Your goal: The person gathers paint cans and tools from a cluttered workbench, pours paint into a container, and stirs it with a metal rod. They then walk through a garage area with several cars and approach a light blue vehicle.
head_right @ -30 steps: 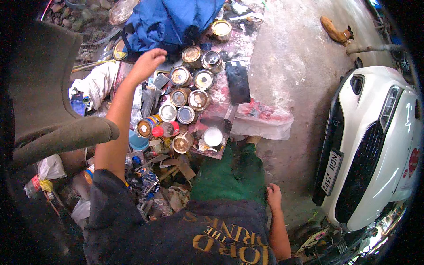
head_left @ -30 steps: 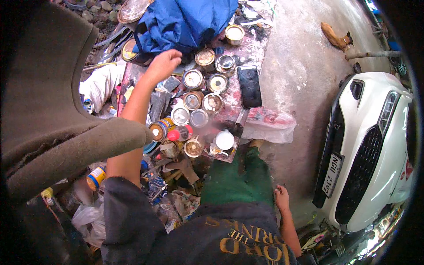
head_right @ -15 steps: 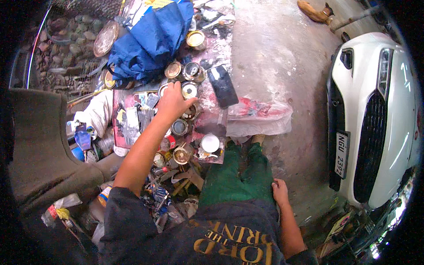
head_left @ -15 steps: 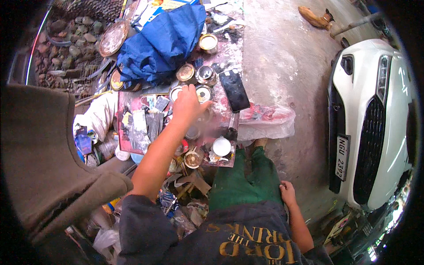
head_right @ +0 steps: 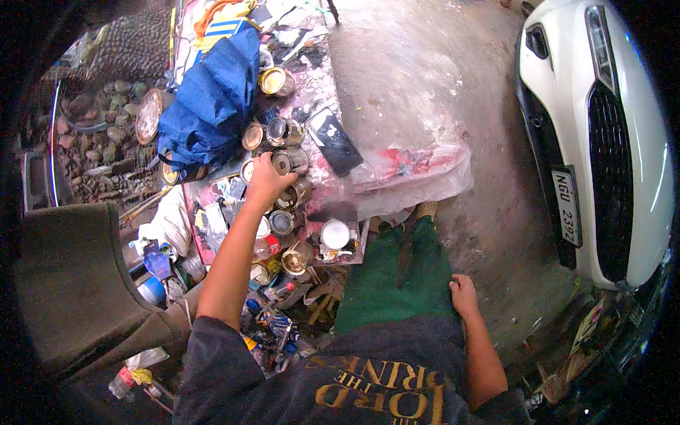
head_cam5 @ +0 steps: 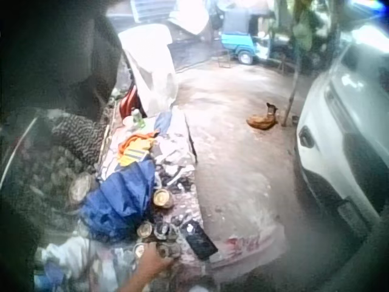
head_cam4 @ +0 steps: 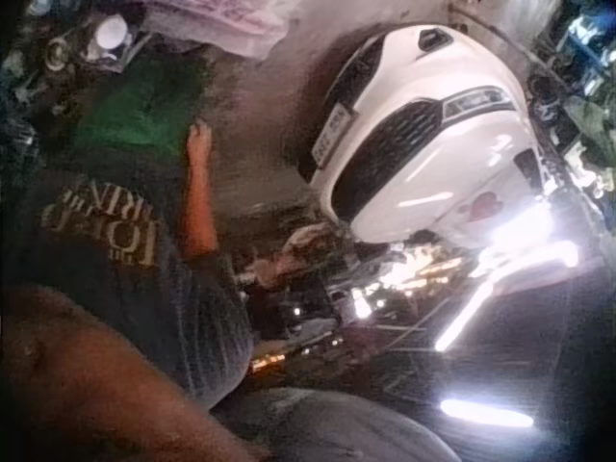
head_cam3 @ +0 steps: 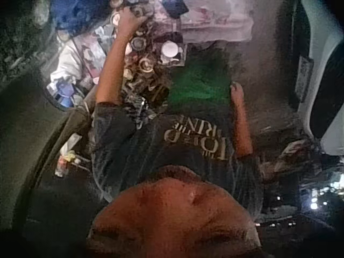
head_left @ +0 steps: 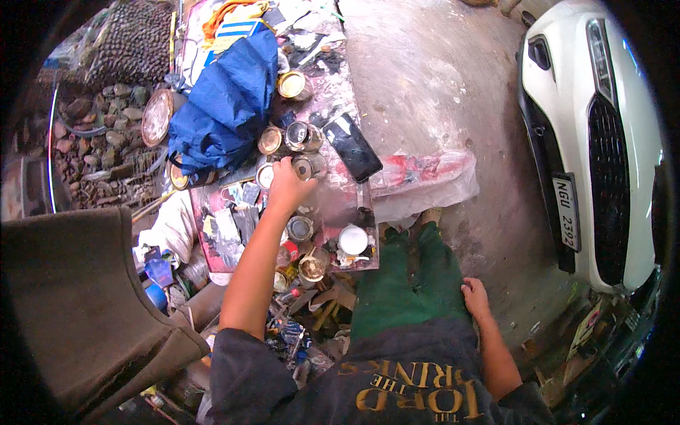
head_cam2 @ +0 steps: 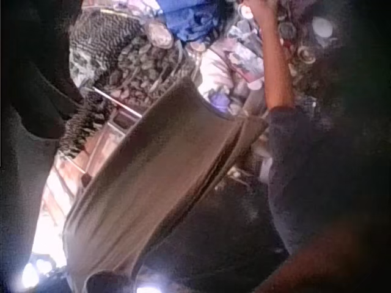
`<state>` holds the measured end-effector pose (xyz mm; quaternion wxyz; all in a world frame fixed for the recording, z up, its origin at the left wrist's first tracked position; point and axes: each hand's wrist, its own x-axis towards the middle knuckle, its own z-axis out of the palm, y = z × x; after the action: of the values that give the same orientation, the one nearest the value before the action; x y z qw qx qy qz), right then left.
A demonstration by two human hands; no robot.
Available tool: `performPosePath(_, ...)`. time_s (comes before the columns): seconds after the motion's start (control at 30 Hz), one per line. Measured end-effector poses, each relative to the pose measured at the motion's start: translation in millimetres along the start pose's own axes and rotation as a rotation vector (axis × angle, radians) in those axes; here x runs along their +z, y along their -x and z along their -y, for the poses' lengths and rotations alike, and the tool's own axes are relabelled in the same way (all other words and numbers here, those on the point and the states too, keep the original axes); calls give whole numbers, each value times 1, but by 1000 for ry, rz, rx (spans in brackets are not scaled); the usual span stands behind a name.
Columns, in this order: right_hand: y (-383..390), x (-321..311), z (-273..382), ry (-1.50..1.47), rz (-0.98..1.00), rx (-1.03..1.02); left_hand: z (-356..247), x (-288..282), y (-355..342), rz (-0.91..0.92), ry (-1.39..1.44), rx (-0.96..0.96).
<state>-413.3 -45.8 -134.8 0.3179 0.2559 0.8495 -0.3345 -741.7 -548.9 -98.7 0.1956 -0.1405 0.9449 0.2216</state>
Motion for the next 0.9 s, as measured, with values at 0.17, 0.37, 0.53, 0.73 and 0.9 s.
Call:
performPosePath(0.17,-5,3,-10,-39,-17,-3,9,4,-6,80,136,139)
performPosePath(0.37,-7,-1,-7,-79,-25,21,12,6,4,117,302,284)
performPosePath(0.53,-11,-8,-4,-28,4,43,23,13,10,111,372,301)
performPosePath(0.73,-14,-4,-12,-50,-9,29,10,-2,5,95,464,156)
performPosePath(0.9,-17,-7,-6,-38,-4,21,26,2,-5,-7,518,88)
